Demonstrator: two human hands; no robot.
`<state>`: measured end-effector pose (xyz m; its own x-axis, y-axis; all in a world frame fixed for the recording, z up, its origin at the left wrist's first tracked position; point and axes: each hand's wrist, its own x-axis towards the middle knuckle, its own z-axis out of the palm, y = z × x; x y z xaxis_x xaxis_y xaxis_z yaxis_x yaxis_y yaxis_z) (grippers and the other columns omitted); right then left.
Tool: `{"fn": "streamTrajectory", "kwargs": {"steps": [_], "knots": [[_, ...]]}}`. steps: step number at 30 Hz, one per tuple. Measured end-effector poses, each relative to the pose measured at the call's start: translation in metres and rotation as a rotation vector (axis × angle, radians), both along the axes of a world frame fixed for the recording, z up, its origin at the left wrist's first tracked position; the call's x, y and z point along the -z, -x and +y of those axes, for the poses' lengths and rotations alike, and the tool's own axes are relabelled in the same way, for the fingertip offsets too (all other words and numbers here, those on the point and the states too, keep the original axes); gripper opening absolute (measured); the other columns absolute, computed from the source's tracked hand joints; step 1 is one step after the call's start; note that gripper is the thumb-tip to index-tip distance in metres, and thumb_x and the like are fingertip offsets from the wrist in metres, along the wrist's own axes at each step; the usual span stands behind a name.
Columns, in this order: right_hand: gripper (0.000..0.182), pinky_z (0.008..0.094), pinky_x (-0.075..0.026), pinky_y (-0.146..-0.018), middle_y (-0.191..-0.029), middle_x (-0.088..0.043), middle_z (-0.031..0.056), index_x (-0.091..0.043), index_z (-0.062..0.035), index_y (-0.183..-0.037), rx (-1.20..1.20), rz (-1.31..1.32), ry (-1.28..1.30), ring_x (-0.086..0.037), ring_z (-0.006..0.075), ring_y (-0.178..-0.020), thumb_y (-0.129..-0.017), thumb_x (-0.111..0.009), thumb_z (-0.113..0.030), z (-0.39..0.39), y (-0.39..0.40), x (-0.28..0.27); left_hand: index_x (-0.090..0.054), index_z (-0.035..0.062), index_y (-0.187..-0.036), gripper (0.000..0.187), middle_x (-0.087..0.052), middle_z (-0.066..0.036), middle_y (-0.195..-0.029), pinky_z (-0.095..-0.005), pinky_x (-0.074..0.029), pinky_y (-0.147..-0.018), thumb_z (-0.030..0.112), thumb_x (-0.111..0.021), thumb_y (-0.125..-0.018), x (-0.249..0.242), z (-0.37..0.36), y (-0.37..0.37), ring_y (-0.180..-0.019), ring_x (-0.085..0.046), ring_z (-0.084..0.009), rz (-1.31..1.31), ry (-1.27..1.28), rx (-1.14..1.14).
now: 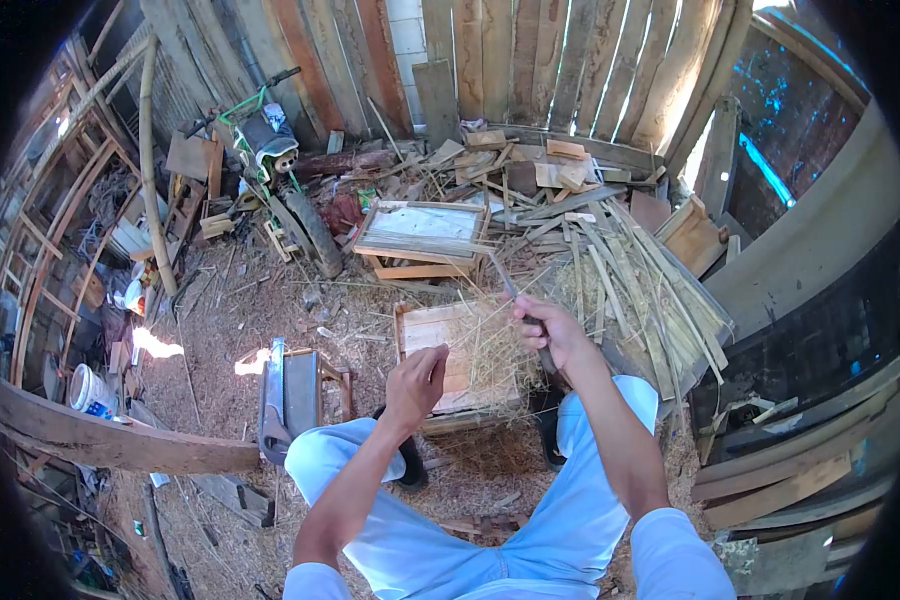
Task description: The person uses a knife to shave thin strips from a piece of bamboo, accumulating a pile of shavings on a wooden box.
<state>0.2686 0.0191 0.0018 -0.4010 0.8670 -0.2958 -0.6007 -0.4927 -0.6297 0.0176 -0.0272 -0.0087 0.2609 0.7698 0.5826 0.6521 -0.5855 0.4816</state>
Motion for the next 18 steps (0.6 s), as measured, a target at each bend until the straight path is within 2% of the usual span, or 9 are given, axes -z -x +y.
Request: {"fn": "streamTrajectory", "kwargs": {"steps": [6,8,12,14,15,17,18], "knots": [[0.03,0.0157,-0.028,-0.038,-0.077,-0.048,-0.0012,-0.05,-0.0016,-0.119,0.002,-0.012,0.032,-0.037,0.0032,-0.052,-0.093,-0.049,-0.017,0.007,-0.017,-0.007,-0.062,0.005,-0.088,0.008,-0.066,-0.011,-0.081,-0.0335,-0.051,-0.059,0.003,-0.062,-0.08,-0.006,0.0,-0.004,-0.069,-0.065,-0.0268,0.01,-0.003,0.047],[0.027,0.0155,-0.028,-0.038,-0.077,-0.048,-0.0009,-0.051,-0.0014,-0.115,0.017,-0.159,-0.011,-0.037,0.0033,-0.052,-0.092,-0.05,-0.015,0.006,-0.02,-0.014,-0.061,0.0045,-0.087,0.007,-0.065,-0.011,-0.082,-0.0341,-0.051,-0.06,0.003,-0.061,-0.08,-0.003,-0.001,-0.004,-0.071,-0.064,-0.0271,0.012,-0.001,0.068],[0.024,0.0156,-0.027,-0.037,-0.075,-0.048,-0.0015,-0.051,-0.0015,-0.111,0.031,-0.213,-0.02,-0.037,0.0028,-0.052,-0.09,-0.05,-0.011,0.008,-0.026,-0.005,-0.059,0.0041,-0.086,0.005,-0.064,-0.012,-0.082,-0.0349,-0.051,-0.06,0.003,-0.06,-0.081,-0.004,-0.005,-0.001,-0.073,-0.064,-0.0285,0.044,0.077,0.061],[0.019,0.0155,-0.026,-0.037,-0.072,-0.047,-0.0024,-0.053,-0.0016,-0.106,0.224,-0.356,0.003,-0.037,0.0026,-0.051,-0.089,-0.05,-0.009,0.012,-0.039,-0.006,-0.059,0.0042,-0.085,0.005,-0.064,-0.012,-0.081,-0.0351,-0.051,-0.059,0.003,-0.06,-0.081,-0.004,-0.007,0.009,-0.072,-0.064,-0.029,0.033,0.104,0.034],[0.019,0.0155,-0.026,-0.037,-0.072,-0.047,-0.0024,-0.053,-0.0016,-0.106,0.225,-0.356,0.001,-0.037,0.0026,-0.051,-0.089,-0.05,-0.009,0.016,-0.055,-0.003,-0.059,0.0043,-0.085,0.004,-0.064,-0.012,-0.081,-0.0353,-0.05,-0.058,0.003,-0.06,-0.081,-0.004,-0.008,0.016,-0.071,-0.063,-0.0296,0.025,0.13,0.008],[0.019,0.0153,-0.025,-0.037,-0.071,-0.048,-0.0025,-0.054,-0.0016,-0.104,0.462,-0.166,-0.06,-0.037,0.003,-0.05,-0.088,-0.052,-0.011,0.026,-0.087,0.006,-0.059,0.0047,-0.084,0.004,-0.063,-0.012,-0.079,-0.0364,-0.049,-0.056,0.003,-0.06,-0.081,-0.002,-0.008,0.031,-0.067,-0.063,-0.0305,-0.012,0.151,-0.017],[0.019,0.0153,-0.025,-0.037,-0.071,-0.048,-0.0025,-0.054,-0.0016,-0.104,0.456,-0.159,-0.067,-0.037,0.003,-0.05,-0.088,-0.052,-0.011,0.024,-0.081,0.002,-0.059,0.0049,-0.084,0.003,-0.063,-0.012,-0.077,-0.0369,-0.049,-0.055,0.004,-0.06,-0.081,-0.003,-0.007,0.037,-0.066,-0.062,-0.0307,-0.002,0.162,-0.045]]}}
